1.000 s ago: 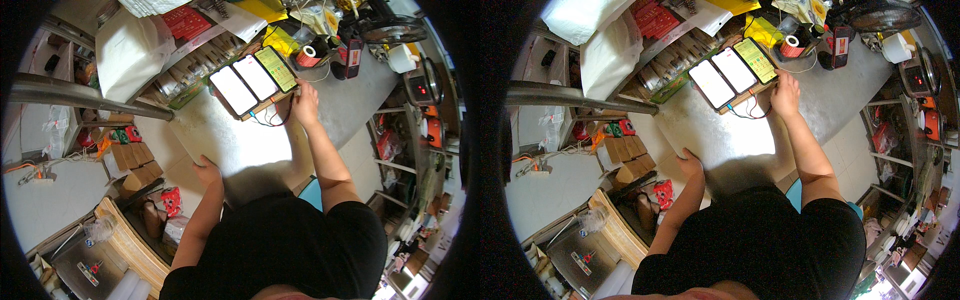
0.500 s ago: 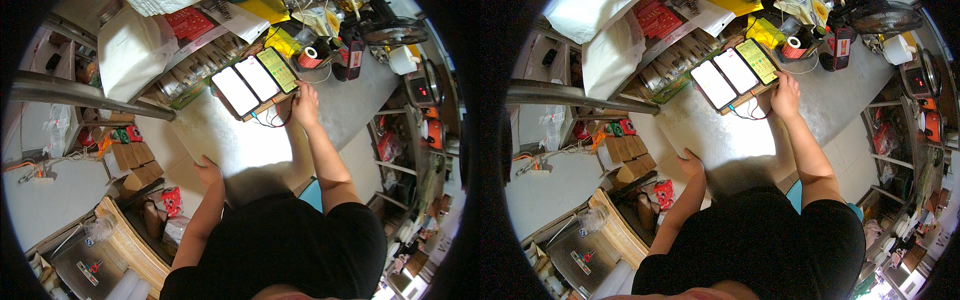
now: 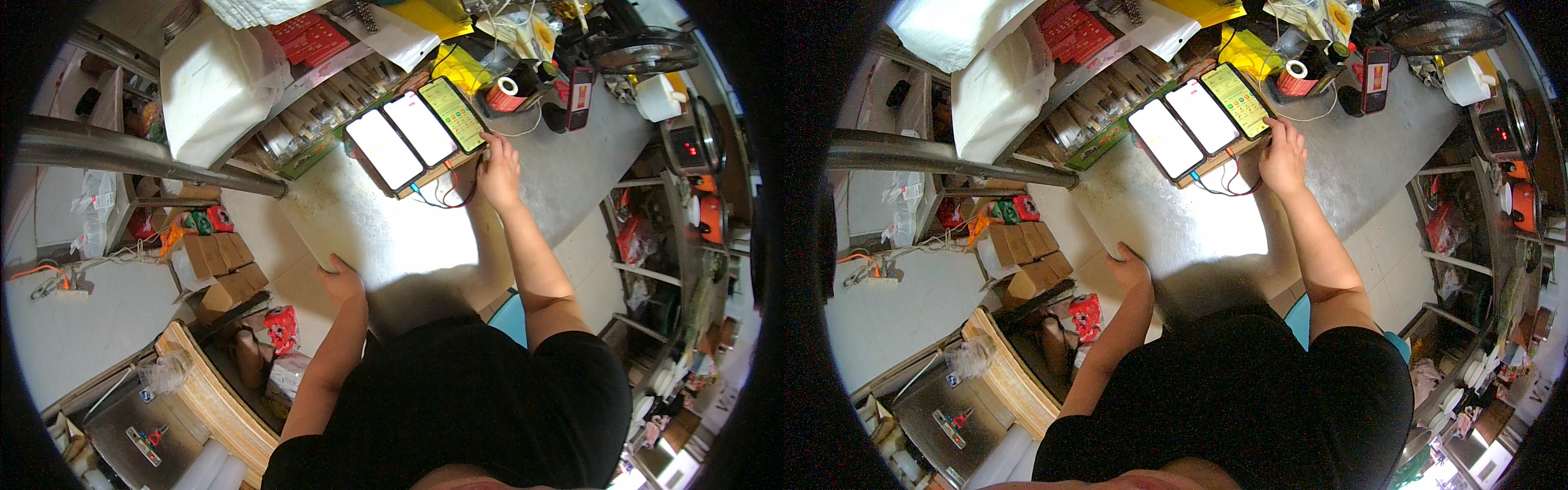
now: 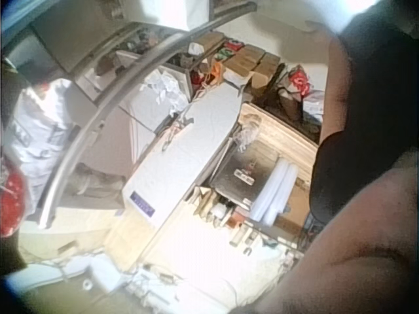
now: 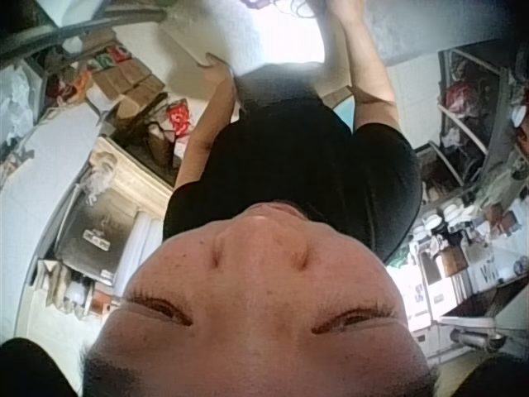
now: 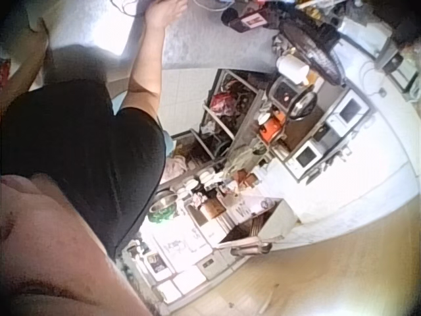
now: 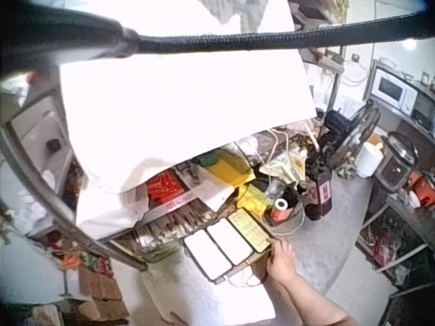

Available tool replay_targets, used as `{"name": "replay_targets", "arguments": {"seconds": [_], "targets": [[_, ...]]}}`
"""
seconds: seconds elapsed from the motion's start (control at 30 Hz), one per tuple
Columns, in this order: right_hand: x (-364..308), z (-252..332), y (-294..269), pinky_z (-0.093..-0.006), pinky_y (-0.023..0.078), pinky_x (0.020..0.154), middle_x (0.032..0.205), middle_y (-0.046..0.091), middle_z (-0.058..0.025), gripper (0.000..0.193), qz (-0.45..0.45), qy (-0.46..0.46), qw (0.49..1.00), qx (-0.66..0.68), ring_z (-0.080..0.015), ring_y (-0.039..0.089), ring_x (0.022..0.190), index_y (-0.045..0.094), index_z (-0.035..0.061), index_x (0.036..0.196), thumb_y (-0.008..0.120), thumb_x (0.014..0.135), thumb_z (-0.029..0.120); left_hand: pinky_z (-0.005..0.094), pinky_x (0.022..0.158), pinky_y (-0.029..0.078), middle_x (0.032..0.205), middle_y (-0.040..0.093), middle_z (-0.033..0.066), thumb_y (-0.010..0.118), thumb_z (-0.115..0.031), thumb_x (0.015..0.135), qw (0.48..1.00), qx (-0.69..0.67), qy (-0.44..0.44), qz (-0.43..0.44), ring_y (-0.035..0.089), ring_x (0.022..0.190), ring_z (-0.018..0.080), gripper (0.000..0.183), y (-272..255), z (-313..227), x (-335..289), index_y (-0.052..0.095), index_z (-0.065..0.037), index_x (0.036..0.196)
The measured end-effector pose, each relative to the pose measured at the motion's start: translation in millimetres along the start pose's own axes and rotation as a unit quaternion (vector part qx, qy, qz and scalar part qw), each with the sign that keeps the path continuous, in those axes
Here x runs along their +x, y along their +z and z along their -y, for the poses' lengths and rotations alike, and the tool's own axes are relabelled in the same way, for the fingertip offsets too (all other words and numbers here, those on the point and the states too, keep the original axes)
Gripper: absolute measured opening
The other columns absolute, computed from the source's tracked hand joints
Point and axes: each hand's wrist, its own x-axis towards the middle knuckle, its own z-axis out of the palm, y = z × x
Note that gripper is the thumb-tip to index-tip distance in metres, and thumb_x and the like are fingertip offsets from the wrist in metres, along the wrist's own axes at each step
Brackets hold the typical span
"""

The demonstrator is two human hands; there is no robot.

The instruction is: The person assembles a takeout meal by adding various toppings to a bowl of meat, including corn, sliced eggs, and other items. They then place the bowl into a plastic bag, add a receipt, and seal it for delivery.

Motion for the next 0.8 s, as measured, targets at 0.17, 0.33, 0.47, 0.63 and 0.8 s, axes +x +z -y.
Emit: {"name": "replay_targets", "arguments": {"seconds": [0.17, 0.33, 0.47, 0.63, 0.8], "targets": [[-3, -1, 0, -0.0451, 0.036, 0.098, 0.134, 0.046, -0.011, 0.048, -0.022, -0.03, 0.999, 0.006, -0.0343, 0.042, 0.121, 0.058, 0.0171, 0.116, 0.056, 0.072, -0.003, 0.0448, 0.093, 0.044, 0.121, 0.057, 0.0245, 0.047, -0.042, 0.094, 1.0, 0.002, 0.017, -0.013, 0.055, 0.11, 0.0407, 0.054, 4, 7, 3, 0.048, 0.0, 0.127], [-7, 3, -2, -0.043, 0.036, 0.098, 0.132, 0.047, -0.0093, 0.043, -0.018, -0.059, 0.998, -0.011, -0.0331, 0.043, 0.119, 0.063, 0.0195, 0.106, 0.057, 0.07, -0.005, 0.0453, 0.092, 0.044, 0.121, 0.057, 0.0252, 0.048, -0.041, 0.094, 0.999, -0.009, 0.03, -0.014, 0.055, 0.11, 0.0409, 0.054, 7, 13, 6, 0.048, 0.001, 0.127], [-8, 6, -3, -0.0423, 0.035, 0.098, 0.13, 0.048, -0.0094, 0.044, -0.028, -0.057, 0.998, -0.001, -0.0328, 0.043, 0.118, 0.063, 0.0191, 0.105, 0.057, 0.069, -0.006, 0.0436, 0.093, 0.044, 0.118, 0.057, 0.0288, 0.047, -0.039, 0.096, 0.999, -0.009, 0.039, -0.011, 0.056, 0.108, 0.0416, 0.055, 2, 4, 0, 0.047, 0.008, 0.124], [-6, 15, -6, -0.043, 0.035, 0.098, 0.126, 0.049, -0.0103, 0.042, -0.061, -0.055, 0.995, 0.057, -0.0335, 0.043, 0.117, 0.063, 0.0162, 0.105, 0.056, 0.07, -0.005, 0.0446, 0.092, 0.045, 0.12, 0.057, 0.0268, 0.048, -0.04, 0.094, 0.999, -0.024, 0.033, 0.0, 0.056, 0.109, 0.0412, 0.054, 0, 4, 1, 0.047, 0.003, 0.127], [-15, 35, -2, -0.0446, 0.037, 0.097, 0.122, 0.052, -0.0112, 0.038, -0.017, -0.116, 0.991, 0.069, -0.0341, 0.045, 0.113, 0.063, 0.0147, 0.103, 0.056, 0.07, -0.003, 0.0447, 0.093, 0.045, 0.12, 0.056, 0.0282, 0.048, -0.041, 0.094, 0.999, 0.04, 0.008, 0.017, 0.056, 0.109, 0.0424, 0.057, -6, -5, -1, 0.045, 0.004, 0.128]]}}
